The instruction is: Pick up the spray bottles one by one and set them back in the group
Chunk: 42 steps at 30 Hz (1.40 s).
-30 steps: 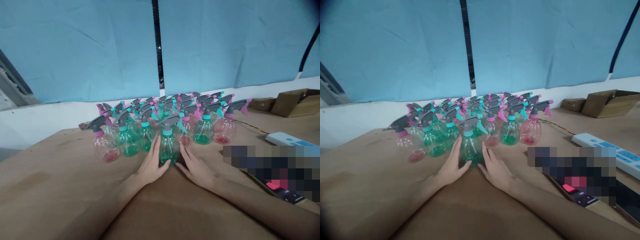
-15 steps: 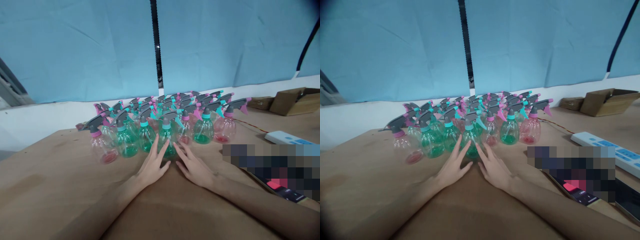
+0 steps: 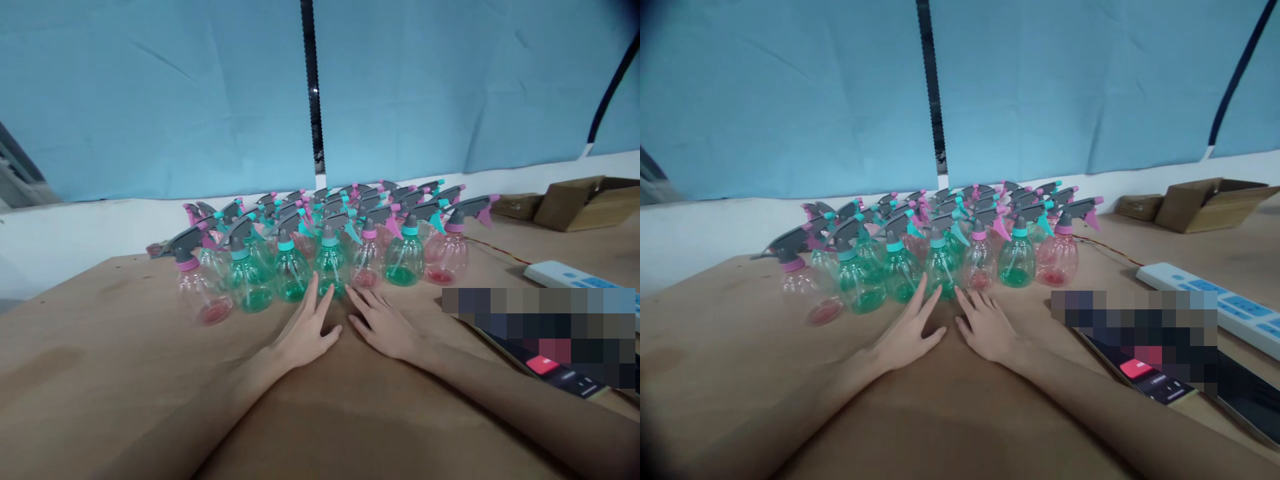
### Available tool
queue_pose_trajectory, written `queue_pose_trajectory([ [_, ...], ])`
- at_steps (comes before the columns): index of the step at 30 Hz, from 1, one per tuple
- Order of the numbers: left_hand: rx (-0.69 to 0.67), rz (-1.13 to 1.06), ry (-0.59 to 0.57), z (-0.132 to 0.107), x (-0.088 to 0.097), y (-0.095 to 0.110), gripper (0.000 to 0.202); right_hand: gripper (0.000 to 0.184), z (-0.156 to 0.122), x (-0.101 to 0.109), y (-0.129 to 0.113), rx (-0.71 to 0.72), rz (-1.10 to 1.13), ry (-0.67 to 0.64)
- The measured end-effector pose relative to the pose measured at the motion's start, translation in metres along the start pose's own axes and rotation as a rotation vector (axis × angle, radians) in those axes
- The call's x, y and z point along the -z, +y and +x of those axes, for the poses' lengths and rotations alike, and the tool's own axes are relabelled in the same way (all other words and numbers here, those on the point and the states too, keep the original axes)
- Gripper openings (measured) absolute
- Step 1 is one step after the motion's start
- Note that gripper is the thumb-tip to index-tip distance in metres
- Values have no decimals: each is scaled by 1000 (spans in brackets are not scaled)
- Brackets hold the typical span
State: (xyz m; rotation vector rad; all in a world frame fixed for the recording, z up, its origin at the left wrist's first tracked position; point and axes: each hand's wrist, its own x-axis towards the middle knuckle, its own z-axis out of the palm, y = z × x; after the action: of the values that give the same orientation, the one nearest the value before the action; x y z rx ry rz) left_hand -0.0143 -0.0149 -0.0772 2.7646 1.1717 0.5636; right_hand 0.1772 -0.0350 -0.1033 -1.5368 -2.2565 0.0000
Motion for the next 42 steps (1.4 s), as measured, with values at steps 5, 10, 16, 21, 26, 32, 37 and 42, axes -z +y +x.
queue_pose_trajectory([
  [5,65,15,-103,-9,1,2,63,46,-3,4,1,72,9,-25],
  [10,42,106,-215,-14,5,3,71,44,-6,8,-1,139,-15,-48],
  [16,10,137,-269,-13,9,2,69,44,-8,10,-3,118,-26,-45],
  [21,14,109,-220,-14,9,2,57,43,-9,11,-3,128,-6,-47],
  [26,29,116,-225,-15,10,3,53,42,-10,10,-2,135,10,-43],
  [32,21,117,-230,-14,9,3,53,42,-11,9,-1,146,1,-29],
  [37,25,113,-225,-14,10,4,51,41,-11,8,-1,151,1,-15],
  [42,21,117,-228,-15,9,3,52,41,-11,8,-1,155,-3,-16],
])
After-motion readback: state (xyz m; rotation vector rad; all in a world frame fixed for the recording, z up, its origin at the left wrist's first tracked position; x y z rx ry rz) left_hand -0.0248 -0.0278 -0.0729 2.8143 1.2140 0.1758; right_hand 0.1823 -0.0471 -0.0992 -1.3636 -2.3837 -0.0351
